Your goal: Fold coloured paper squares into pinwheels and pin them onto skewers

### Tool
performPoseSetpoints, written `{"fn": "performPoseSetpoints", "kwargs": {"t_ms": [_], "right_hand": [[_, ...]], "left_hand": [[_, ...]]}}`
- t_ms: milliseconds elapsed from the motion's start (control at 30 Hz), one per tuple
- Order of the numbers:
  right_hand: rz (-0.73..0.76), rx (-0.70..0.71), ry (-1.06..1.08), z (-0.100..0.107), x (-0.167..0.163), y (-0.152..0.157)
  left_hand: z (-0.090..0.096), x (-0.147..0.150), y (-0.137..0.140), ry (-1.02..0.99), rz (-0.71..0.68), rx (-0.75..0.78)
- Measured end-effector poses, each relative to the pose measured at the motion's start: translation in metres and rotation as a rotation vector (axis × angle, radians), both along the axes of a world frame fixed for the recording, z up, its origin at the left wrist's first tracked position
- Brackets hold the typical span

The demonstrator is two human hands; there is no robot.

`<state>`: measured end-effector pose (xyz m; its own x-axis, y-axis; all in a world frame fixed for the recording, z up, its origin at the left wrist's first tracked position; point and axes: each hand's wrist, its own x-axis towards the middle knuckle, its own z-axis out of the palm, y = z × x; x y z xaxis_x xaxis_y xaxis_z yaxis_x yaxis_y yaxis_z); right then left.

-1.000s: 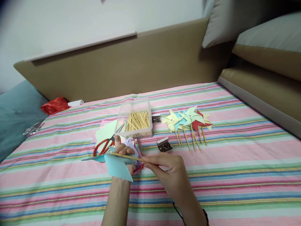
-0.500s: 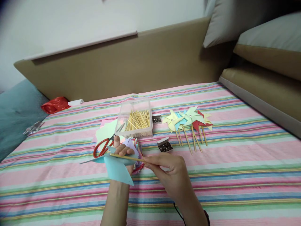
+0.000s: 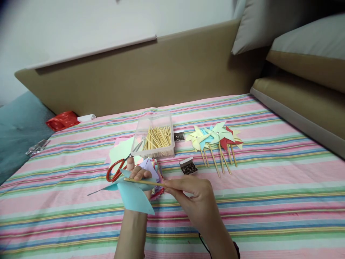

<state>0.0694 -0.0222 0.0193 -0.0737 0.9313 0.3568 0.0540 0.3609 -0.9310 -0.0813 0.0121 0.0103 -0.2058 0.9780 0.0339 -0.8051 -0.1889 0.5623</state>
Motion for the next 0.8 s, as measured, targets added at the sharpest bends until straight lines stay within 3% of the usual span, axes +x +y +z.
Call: {"fn": "performPoseSetpoints", "kwargs": {"t_ms": [267,533,800], "right_hand": [[-0.011,0.099,-0.026,-0.004,0.0,0.0],[-0.012,0.124,-0.061,-0.003,0.002,-0.001],[-0.017,0.155,-0.068,-0.002,0.002,0.0]], "left_hand": [[0.001,-0.001,0.001,0.01,-0.053,0.08],[0.003,-0.001,0.002,0.026,-0.027,0.048],[-0.011,-0.009,-0.001,0.014,-0.137,0.043]]}}
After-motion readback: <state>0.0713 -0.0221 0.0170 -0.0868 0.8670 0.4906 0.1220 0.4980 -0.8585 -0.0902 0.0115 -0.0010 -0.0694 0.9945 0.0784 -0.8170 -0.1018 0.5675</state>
